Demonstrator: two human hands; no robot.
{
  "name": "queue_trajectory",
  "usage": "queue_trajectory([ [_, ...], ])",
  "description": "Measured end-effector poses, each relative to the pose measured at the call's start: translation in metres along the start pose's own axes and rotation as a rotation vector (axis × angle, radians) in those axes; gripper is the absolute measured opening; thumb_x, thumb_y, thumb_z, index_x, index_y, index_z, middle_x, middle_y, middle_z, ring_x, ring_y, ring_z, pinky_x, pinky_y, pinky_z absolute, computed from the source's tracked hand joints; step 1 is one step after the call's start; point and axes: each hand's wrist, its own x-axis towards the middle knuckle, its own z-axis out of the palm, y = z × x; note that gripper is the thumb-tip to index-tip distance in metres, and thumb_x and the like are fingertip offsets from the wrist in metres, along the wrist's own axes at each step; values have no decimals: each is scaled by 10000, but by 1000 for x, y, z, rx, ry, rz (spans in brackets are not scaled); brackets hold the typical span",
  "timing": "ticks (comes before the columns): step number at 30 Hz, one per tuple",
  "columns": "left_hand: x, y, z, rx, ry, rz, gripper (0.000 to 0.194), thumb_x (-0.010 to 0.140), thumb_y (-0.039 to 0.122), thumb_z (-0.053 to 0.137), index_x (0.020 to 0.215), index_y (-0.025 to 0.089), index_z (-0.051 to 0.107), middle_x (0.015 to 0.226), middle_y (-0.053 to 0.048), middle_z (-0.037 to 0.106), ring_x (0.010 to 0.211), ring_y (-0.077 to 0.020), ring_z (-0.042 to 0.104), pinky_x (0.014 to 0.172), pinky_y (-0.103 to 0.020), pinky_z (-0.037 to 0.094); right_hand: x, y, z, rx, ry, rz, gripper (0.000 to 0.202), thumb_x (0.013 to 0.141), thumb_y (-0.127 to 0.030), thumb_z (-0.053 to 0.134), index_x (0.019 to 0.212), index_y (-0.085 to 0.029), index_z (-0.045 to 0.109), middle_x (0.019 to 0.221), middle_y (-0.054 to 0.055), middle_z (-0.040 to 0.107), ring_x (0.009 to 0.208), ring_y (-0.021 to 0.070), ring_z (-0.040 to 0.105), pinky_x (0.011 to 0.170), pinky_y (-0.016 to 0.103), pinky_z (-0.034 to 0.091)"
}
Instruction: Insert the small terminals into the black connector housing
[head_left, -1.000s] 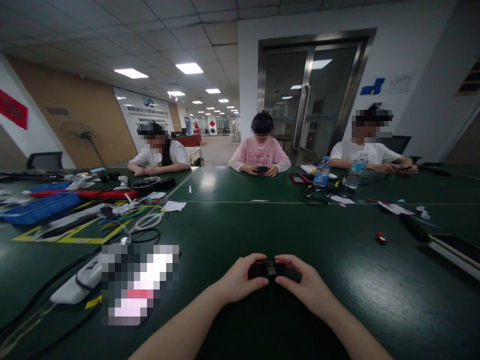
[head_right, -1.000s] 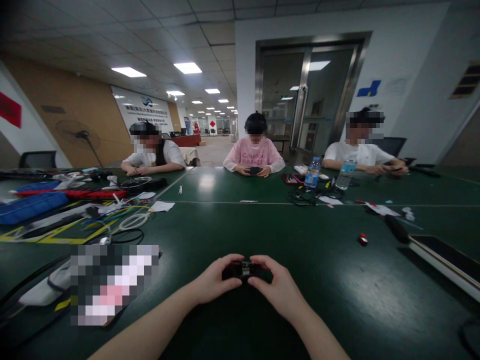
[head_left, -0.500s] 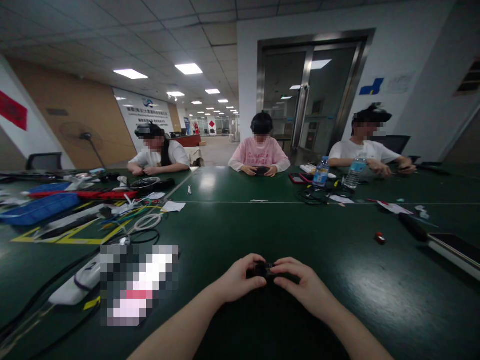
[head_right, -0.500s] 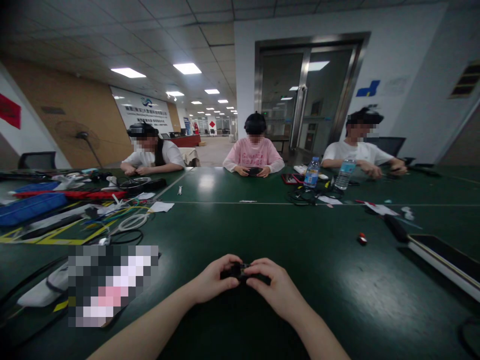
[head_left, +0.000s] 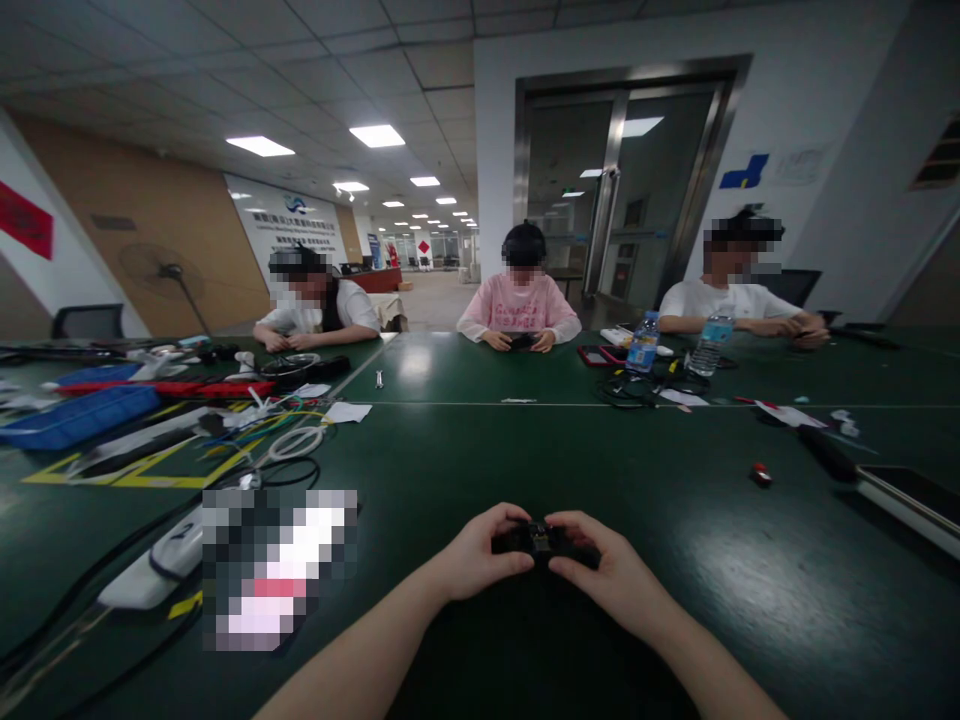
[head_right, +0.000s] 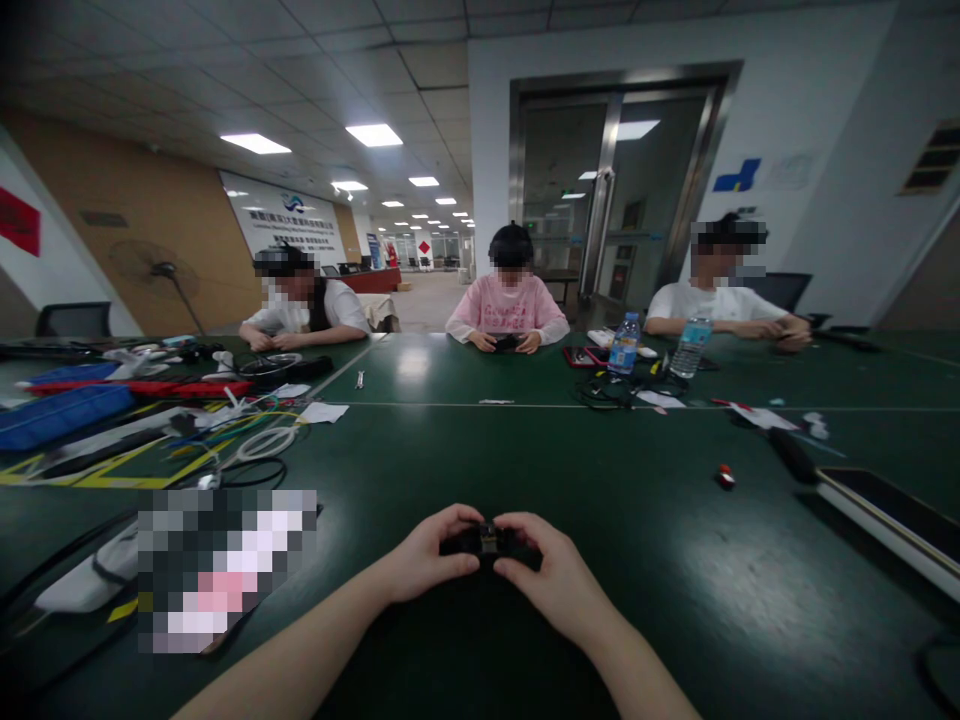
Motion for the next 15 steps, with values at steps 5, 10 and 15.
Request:
queue_trajectory([
  [5, 0, 0, 1, -11, 4, 9, 394, 771, 142, 652, 1124, 188, 483, 1027, -36, 583, 973, -197, 575, 851, -353, 462, 1, -2, -2, 7, -32, -41, 263, 763, -206, 623, 1019, -254, 658, 1126, 29, 610, 1081, 216, 554, 971, 378, 417],
  [10, 1, -2, 1, 2, 9, 15, 391, 769, 147, 650, 1119, 187, 480, 1015, -33, 586, 953, -190, 576, 835, -338, 461, 0, -6, -3, -10, -33, -44, 236, 765, -202, 622, 990, -253, 676, 1118, 37, 610, 1068, 220, 564, 965, 389, 427],
  [15, 1, -3, 1, -8, 14, 21, 392, 766, 143, 655, 1116, 194, 485, 1025, -33, 581, 965, -196, 572, 839, -344, 460, 0, -7, -2, -12, -20, -59, 276, 760, -186, 620, 1025, -257, 647, 1097, 36, 620, 1045, 214, 570, 938, 376, 448],
])
